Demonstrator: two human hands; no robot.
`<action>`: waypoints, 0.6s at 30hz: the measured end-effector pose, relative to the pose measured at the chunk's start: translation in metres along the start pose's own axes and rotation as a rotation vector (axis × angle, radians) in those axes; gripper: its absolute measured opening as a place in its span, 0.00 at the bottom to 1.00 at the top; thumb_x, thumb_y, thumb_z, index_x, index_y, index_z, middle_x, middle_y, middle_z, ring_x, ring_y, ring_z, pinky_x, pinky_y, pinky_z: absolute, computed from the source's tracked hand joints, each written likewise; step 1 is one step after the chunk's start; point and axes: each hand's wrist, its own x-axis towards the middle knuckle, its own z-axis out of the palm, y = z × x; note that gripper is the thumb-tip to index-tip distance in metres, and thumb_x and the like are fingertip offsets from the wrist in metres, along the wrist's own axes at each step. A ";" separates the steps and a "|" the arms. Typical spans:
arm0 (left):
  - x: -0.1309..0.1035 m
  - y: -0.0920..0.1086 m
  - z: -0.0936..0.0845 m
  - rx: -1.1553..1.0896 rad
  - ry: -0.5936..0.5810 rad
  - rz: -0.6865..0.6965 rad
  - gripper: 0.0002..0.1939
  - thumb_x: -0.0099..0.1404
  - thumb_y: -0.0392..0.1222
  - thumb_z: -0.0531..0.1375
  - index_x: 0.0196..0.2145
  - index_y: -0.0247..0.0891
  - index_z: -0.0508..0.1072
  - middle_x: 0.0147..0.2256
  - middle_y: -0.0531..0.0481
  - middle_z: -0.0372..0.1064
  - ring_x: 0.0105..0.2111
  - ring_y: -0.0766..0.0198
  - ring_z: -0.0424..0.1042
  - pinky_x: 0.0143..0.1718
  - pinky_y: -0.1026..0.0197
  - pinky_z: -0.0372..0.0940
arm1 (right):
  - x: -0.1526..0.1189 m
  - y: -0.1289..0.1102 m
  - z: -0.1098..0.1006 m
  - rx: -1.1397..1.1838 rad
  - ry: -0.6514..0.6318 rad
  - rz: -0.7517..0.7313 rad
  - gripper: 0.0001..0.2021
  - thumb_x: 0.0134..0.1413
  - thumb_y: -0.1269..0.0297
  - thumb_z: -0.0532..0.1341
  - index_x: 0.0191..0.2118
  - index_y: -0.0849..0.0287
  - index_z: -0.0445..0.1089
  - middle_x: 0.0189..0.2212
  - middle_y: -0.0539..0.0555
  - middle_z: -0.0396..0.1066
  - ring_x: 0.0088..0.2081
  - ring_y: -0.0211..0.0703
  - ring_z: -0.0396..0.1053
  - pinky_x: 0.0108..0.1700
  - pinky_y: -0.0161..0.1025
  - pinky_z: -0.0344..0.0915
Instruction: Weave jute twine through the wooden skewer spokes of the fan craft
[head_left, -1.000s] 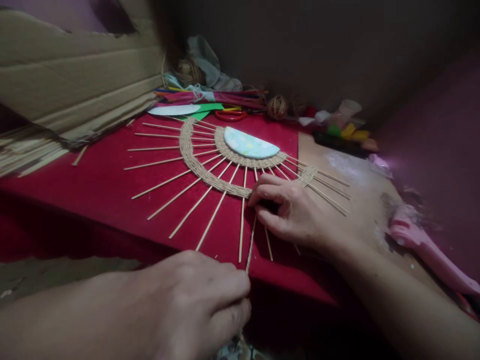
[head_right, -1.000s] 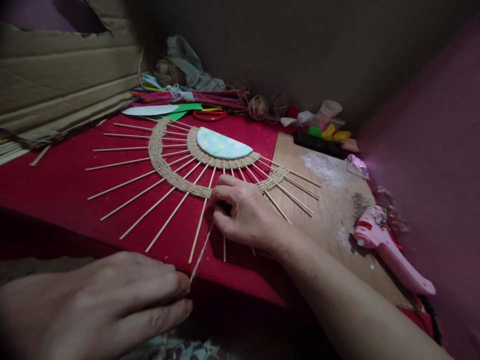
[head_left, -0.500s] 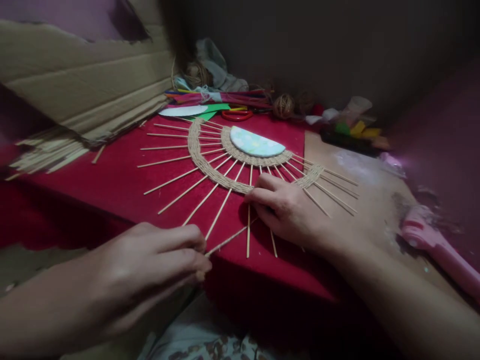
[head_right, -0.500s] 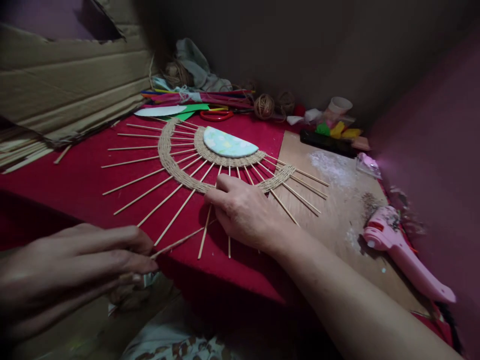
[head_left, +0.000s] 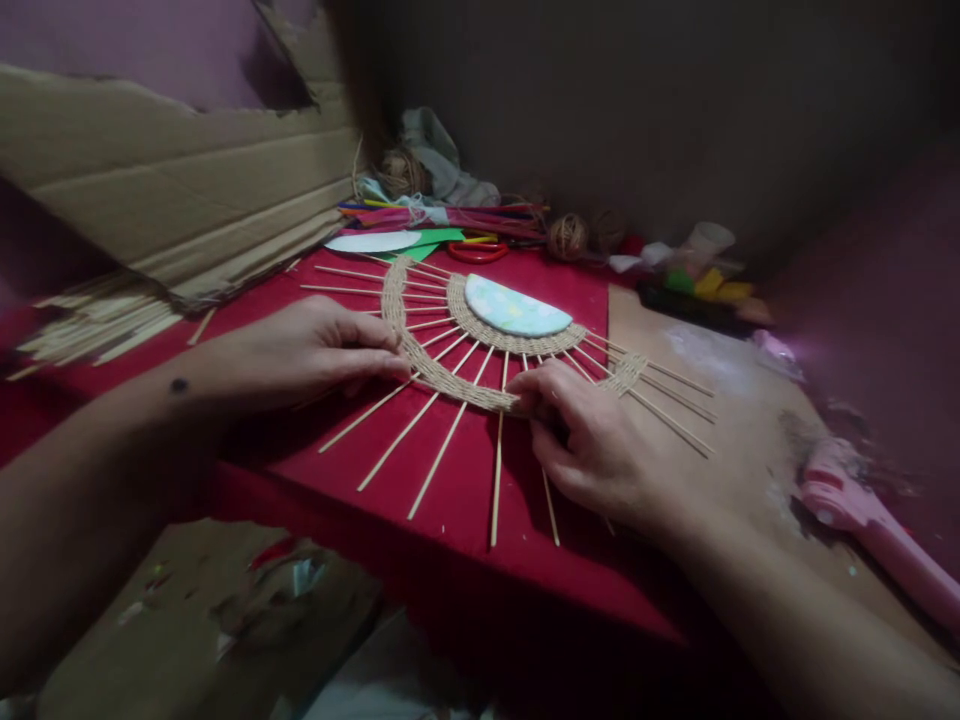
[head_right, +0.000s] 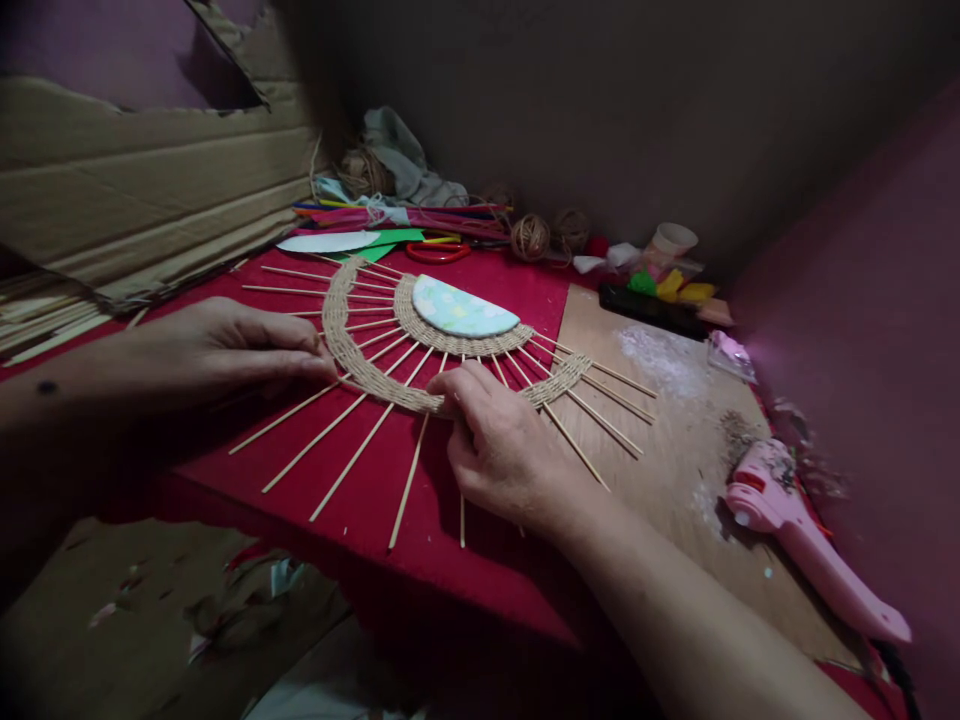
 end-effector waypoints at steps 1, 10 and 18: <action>0.001 -0.004 -0.001 -0.004 -0.055 -0.004 0.16 0.60 0.52 0.58 0.29 0.37 0.75 0.26 0.53 0.70 0.26 0.68 0.66 0.26 0.70 0.60 | 0.000 0.000 0.000 -0.003 0.030 -0.004 0.17 0.46 0.81 0.53 0.43 0.59 0.63 0.35 0.53 0.66 0.34 0.37 0.64 0.34 0.35 0.63; -0.001 -0.008 -0.005 -0.002 -0.107 -0.017 0.17 0.62 0.53 0.56 0.32 0.37 0.76 0.24 0.53 0.68 0.24 0.68 0.64 0.23 0.69 0.58 | 0.002 -0.002 -0.001 -0.057 -0.013 0.042 0.14 0.47 0.80 0.54 0.41 0.61 0.66 0.34 0.53 0.66 0.33 0.37 0.64 0.34 0.35 0.63; -0.001 -0.010 -0.002 0.009 -0.070 0.114 0.15 0.63 0.49 0.57 0.28 0.35 0.74 0.20 0.55 0.64 0.21 0.71 0.60 0.22 0.69 0.55 | 0.011 -0.008 -0.005 -0.059 -0.004 0.059 0.10 0.51 0.77 0.55 0.38 0.63 0.69 0.31 0.53 0.67 0.30 0.35 0.65 0.33 0.34 0.62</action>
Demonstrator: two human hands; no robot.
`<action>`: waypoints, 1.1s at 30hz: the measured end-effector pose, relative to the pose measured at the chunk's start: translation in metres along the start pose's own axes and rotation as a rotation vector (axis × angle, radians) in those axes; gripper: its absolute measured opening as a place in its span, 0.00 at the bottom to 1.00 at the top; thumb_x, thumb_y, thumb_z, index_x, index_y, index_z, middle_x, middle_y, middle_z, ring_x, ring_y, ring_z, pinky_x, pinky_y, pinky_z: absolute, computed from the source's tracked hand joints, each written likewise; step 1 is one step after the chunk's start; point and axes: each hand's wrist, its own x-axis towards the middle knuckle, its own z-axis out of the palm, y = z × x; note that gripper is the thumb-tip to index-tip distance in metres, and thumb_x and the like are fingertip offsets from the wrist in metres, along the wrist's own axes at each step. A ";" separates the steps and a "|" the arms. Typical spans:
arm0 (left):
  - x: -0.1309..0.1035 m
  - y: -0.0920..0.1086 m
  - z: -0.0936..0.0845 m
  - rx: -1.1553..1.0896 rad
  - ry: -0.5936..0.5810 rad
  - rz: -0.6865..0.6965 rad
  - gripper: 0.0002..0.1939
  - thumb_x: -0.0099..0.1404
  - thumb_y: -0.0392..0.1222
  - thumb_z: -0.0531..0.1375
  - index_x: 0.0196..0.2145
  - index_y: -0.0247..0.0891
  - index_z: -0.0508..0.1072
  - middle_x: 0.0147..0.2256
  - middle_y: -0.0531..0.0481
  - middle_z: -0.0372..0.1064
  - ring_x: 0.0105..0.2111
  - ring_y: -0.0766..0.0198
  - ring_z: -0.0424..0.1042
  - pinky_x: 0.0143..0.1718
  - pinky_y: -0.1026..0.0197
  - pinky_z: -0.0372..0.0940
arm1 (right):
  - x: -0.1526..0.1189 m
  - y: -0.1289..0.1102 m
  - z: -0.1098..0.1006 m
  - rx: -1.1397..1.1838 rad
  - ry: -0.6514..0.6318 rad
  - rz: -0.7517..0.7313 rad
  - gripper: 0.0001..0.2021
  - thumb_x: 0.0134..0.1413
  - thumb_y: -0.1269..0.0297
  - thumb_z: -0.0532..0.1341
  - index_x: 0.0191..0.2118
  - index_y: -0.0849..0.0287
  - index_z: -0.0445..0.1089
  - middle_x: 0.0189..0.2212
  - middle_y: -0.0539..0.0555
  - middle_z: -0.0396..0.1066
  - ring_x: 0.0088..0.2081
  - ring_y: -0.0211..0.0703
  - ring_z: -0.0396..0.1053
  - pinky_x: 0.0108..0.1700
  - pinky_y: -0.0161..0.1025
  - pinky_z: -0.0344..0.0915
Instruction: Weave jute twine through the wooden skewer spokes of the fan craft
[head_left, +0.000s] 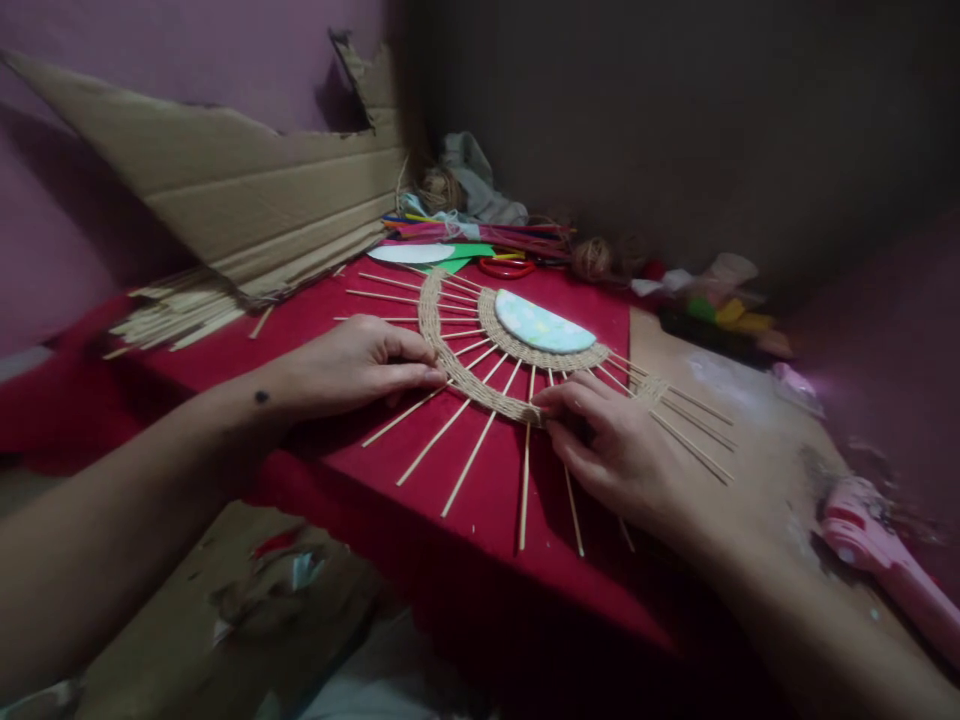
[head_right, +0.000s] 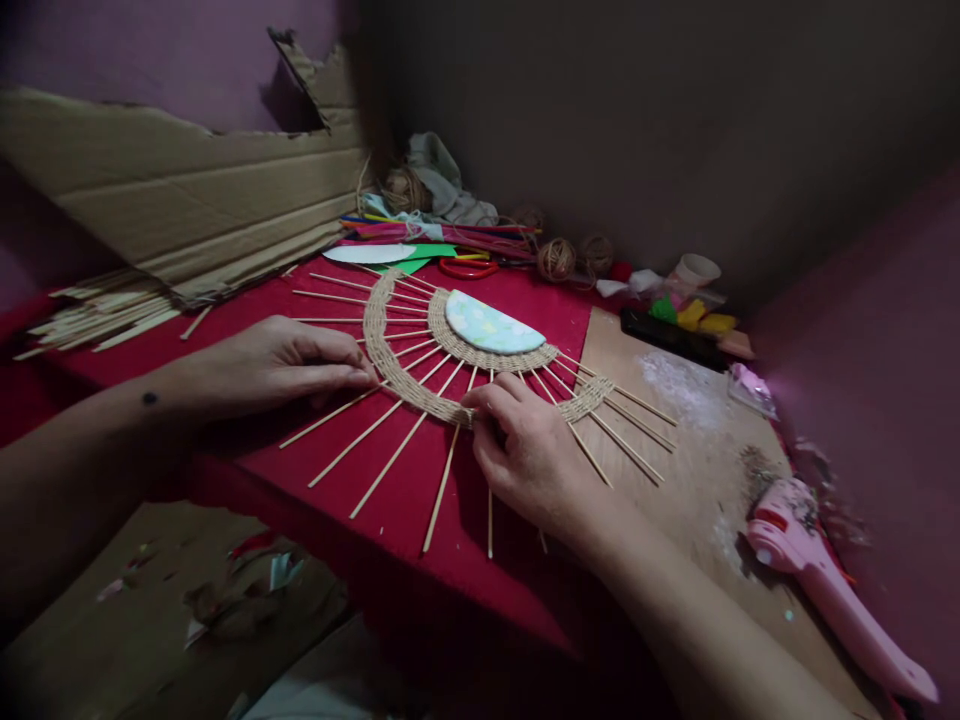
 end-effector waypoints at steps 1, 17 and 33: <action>-0.001 0.000 0.001 -0.020 0.001 0.004 0.14 0.63 0.48 0.57 0.29 0.36 0.74 0.21 0.55 0.64 0.21 0.71 0.60 0.22 0.68 0.55 | 0.004 -0.002 0.000 -0.013 -0.006 -0.003 0.09 0.52 0.77 0.55 0.37 0.62 0.70 0.32 0.53 0.68 0.30 0.35 0.65 0.32 0.34 0.62; -0.010 0.004 0.004 -0.048 0.082 0.124 0.15 0.63 0.43 0.55 0.22 0.35 0.71 0.19 0.55 0.66 0.21 0.72 0.62 0.24 0.68 0.57 | 0.035 -0.003 0.023 0.325 -0.129 0.085 0.13 0.40 0.79 0.53 0.34 0.61 0.67 0.27 0.51 0.67 0.29 0.36 0.64 0.33 0.36 0.62; -0.019 0.005 0.009 -0.078 0.151 0.176 0.12 0.62 0.40 0.57 0.24 0.35 0.73 0.24 0.53 0.69 0.25 0.72 0.65 0.28 0.70 0.60 | 0.043 -0.011 0.015 0.497 -0.007 0.202 0.03 0.51 0.70 0.59 0.33 0.59 0.70 0.28 0.49 0.69 0.29 0.34 0.63 0.31 0.34 0.61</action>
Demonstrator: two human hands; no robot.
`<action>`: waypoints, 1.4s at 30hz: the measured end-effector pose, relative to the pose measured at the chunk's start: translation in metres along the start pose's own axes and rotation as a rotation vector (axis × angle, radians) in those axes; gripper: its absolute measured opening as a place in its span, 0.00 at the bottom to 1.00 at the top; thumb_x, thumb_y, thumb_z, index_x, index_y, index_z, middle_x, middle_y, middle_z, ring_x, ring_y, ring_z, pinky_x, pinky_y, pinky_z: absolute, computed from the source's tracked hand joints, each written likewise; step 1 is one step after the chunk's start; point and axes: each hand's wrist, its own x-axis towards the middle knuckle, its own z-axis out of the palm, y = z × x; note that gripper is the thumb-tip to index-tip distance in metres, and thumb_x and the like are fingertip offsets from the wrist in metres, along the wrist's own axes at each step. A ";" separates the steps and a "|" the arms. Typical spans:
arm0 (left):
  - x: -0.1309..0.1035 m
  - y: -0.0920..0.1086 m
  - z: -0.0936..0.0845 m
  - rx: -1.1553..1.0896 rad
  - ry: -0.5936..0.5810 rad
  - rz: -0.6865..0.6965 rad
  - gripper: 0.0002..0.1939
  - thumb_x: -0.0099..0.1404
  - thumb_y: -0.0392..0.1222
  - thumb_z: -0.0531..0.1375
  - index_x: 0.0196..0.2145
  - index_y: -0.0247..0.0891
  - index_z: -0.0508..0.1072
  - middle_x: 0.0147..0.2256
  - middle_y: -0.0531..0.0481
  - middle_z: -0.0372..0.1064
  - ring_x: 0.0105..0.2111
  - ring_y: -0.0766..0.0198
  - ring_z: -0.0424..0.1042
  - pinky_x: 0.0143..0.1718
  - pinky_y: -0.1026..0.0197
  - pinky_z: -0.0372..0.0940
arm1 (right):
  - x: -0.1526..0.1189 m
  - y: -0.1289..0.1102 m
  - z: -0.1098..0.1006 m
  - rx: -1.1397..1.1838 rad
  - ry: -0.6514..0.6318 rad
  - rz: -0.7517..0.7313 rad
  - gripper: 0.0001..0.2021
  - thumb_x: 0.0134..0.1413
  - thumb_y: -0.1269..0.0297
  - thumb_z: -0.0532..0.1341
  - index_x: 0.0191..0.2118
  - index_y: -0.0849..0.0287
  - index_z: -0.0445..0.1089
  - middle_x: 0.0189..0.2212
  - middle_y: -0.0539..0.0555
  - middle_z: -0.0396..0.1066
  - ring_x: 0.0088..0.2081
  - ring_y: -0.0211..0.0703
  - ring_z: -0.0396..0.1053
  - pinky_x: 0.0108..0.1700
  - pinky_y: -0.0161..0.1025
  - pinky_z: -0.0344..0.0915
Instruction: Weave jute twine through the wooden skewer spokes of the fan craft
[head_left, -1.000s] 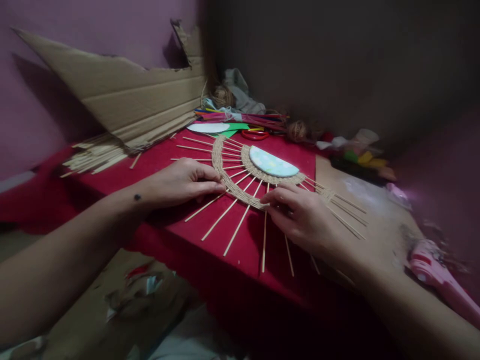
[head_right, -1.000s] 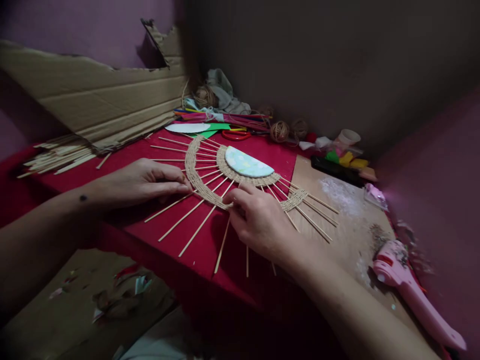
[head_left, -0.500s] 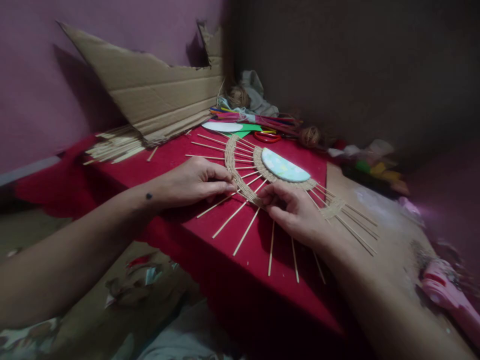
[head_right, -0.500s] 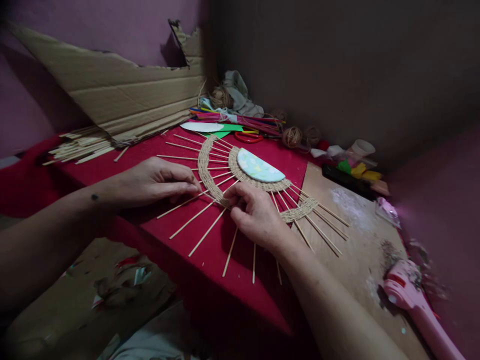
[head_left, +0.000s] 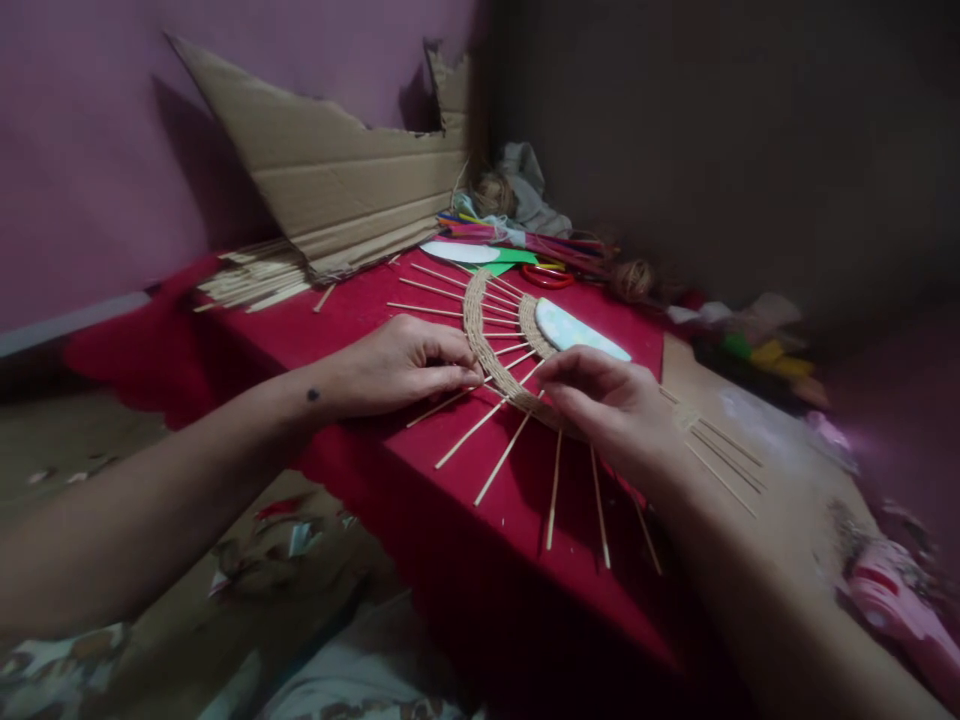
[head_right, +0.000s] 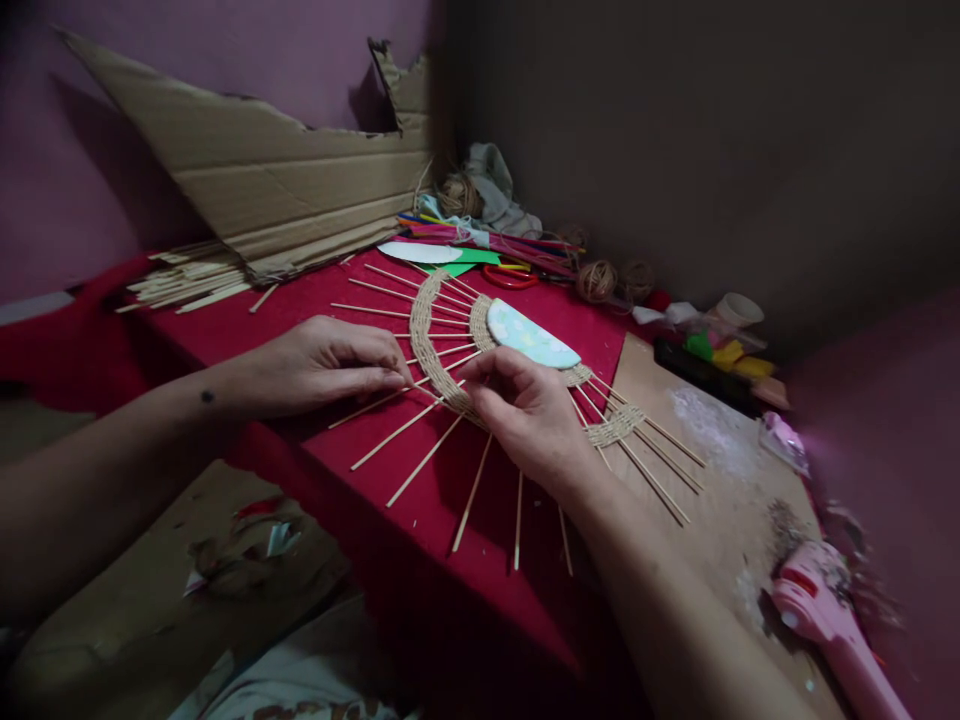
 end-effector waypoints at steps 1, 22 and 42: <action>-0.001 0.000 0.000 -0.014 0.001 0.000 0.11 0.62 0.40 0.57 0.25 0.35 0.74 0.25 0.53 0.70 0.26 0.72 0.66 0.28 0.70 0.60 | 0.003 0.000 0.001 -0.070 -0.060 -0.054 0.04 0.51 0.71 0.59 0.33 0.59 0.70 0.29 0.50 0.69 0.30 0.35 0.64 0.33 0.35 0.62; -0.074 0.027 0.059 0.457 0.610 0.133 0.05 0.63 0.36 0.58 0.35 0.42 0.74 0.30 0.50 0.72 0.31 0.64 0.67 0.36 0.56 0.59 | 0.015 0.004 0.013 -1.084 -0.425 -0.571 0.10 0.63 0.73 0.48 0.38 0.62 0.66 0.33 0.56 0.66 0.28 0.38 0.60 0.27 0.37 0.50; -0.050 0.016 0.035 0.826 0.371 -0.015 0.12 0.68 0.41 0.51 0.34 0.37 0.73 0.33 0.45 0.71 0.34 0.56 0.65 0.37 0.52 0.55 | 0.013 0.018 0.012 -0.775 -0.292 -0.526 0.09 0.59 0.75 0.49 0.36 0.60 0.66 0.34 0.55 0.66 0.31 0.38 0.61 0.31 0.37 0.55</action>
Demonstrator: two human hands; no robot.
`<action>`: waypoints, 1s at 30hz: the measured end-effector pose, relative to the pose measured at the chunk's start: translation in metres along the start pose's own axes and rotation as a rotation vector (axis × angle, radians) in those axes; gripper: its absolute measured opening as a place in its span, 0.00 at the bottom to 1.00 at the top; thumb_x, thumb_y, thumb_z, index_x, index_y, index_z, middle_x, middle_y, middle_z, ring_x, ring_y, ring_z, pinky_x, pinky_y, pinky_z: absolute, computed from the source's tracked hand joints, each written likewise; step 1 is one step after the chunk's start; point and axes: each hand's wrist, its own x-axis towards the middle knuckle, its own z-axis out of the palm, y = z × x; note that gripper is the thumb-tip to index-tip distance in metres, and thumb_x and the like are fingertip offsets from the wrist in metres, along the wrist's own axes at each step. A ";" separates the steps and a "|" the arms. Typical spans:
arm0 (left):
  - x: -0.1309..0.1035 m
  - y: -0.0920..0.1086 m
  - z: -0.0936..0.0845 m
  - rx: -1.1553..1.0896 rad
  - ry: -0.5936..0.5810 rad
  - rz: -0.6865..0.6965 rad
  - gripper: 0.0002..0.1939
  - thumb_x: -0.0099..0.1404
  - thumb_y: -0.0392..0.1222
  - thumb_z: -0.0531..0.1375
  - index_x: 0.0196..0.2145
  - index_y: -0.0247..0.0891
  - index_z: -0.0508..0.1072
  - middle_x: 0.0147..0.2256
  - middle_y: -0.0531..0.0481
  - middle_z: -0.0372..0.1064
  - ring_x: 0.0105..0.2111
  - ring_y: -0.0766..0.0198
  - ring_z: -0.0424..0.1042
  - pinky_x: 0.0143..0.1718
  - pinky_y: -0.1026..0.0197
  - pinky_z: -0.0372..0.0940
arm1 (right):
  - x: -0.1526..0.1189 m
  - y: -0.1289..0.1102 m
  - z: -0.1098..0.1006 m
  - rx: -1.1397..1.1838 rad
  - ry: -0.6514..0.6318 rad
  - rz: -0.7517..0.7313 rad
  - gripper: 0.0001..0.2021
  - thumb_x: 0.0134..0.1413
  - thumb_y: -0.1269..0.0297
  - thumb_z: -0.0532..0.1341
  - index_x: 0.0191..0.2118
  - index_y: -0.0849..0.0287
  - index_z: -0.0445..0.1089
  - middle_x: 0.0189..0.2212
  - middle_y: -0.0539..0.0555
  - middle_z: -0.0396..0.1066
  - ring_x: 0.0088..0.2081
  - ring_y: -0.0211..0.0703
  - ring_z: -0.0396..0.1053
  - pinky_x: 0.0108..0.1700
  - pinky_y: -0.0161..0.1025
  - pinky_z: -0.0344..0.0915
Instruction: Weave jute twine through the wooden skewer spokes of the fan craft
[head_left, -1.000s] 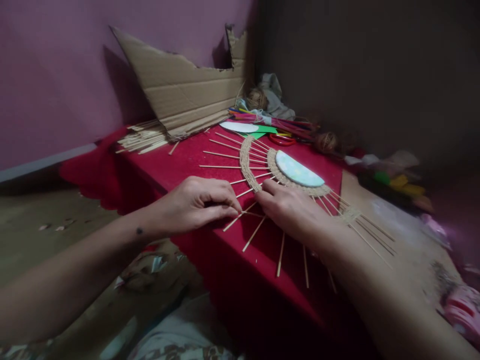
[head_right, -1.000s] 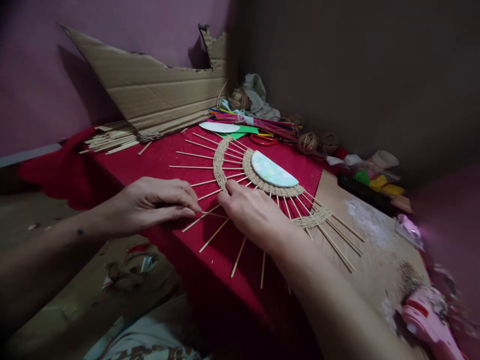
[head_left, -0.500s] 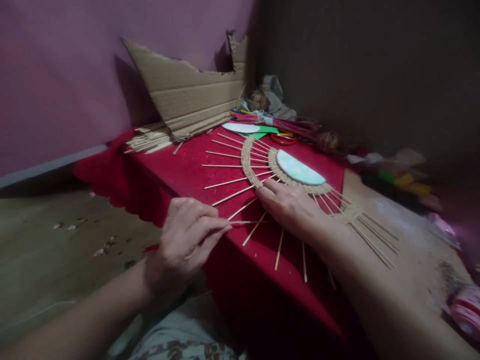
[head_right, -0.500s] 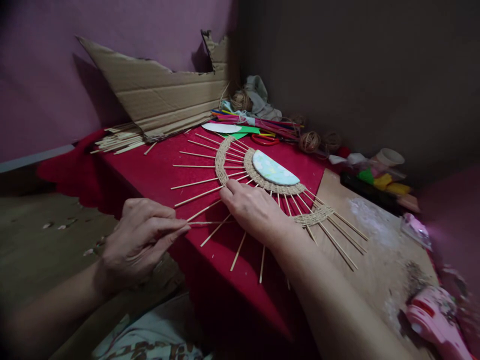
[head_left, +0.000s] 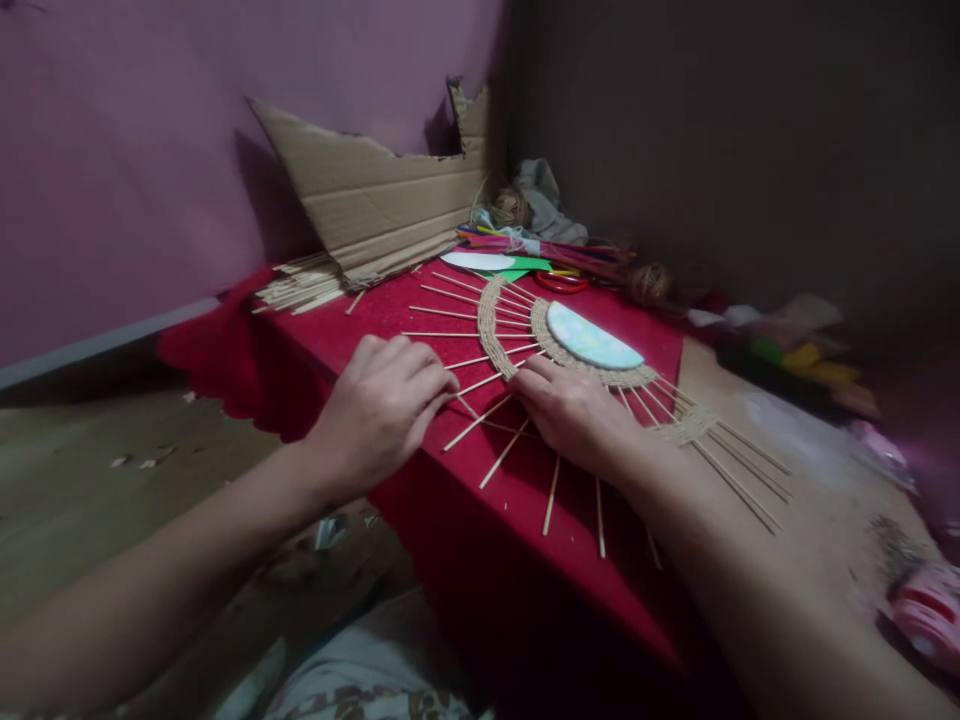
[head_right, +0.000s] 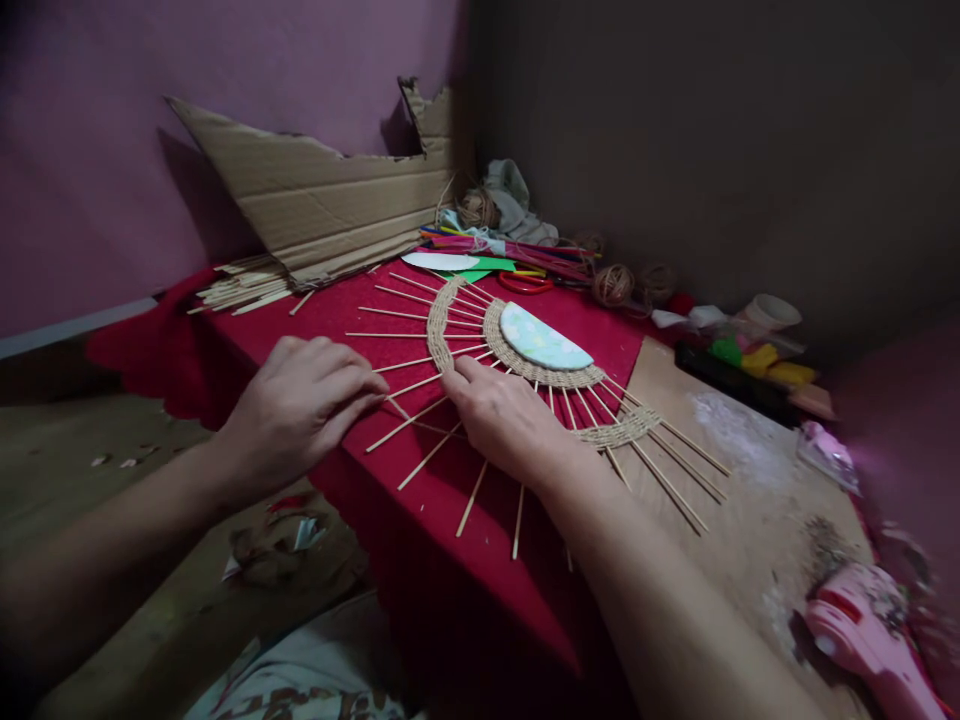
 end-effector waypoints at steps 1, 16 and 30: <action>0.011 -0.005 0.002 0.015 -0.033 0.030 0.12 0.68 0.41 0.51 0.33 0.37 0.73 0.34 0.44 0.71 0.35 0.56 0.65 0.38 0.53 0.55 | 0.000 0.001 0.001 0.079 0.046 0.032 0.09 0.58 0.75 0.50 0.36 0.60 0.66 0.34 0.55 0.67 0.32 0.38 0.62 0.33 0.37 0.57; 0.059 -0.024 0.022 -0.333 -0.187 -0.210 0.07 0.61 0.39 0.56 0.28 0.36 0.72 0.27 0.50 0.71 0.28 0.64 0.66 0.32 0.62 0.58 | -0.002 0.001 0.004 0.446 0.223 0.219 0.09 0.54 0.69 0.56 0.42 0.60 0.66 0.28 0.51 0.67 0.29 0.36 0.64 0.34 0.36 0.62; 0.057 -0.025 0.024 -0.365 -0.160 -0.228 0.07 0.62 0.36 0.55 0.32 0.34 0.73 0.32 0.47 0.72 0.33 0.61 0.68 0.37 0.59 0.61 | 0.037 -0.016 -0.002 -0.044 -0.072 0.282 0.10 0.51 0.69 0.55 0.39 0.59 0.69 0.36 0.57 0.72 0.33 0.44 0.66 0.31 0.39 0.54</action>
